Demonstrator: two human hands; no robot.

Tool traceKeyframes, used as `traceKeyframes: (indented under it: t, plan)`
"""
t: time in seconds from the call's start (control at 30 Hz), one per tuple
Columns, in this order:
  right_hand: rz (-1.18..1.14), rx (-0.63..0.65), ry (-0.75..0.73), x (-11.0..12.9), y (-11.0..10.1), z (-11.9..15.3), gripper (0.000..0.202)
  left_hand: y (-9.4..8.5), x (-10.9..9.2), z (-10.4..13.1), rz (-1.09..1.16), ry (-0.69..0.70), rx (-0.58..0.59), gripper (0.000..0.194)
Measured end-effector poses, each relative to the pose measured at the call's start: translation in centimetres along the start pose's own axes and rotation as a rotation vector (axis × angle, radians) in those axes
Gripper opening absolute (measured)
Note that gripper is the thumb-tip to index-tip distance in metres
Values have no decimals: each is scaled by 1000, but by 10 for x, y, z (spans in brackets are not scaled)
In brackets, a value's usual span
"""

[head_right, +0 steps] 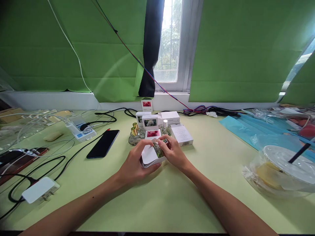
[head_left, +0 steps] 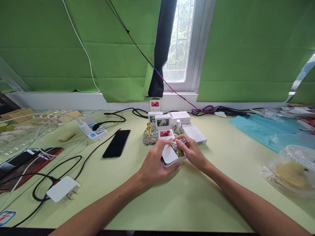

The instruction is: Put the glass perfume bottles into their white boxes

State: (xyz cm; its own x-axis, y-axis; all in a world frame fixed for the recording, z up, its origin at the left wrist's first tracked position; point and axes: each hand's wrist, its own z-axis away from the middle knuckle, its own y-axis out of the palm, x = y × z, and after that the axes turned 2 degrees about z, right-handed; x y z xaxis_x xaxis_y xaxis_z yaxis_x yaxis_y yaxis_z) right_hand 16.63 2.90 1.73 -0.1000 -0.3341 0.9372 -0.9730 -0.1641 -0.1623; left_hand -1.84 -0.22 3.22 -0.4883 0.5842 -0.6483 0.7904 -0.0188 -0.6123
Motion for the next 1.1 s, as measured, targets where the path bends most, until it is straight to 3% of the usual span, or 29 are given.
traceKeyframes:
  t: [1.1]
  plan:
    - [-10, 72, -1, 0, -2, 0, 34, 0, 0, 2, 53, -16, 4, 51]
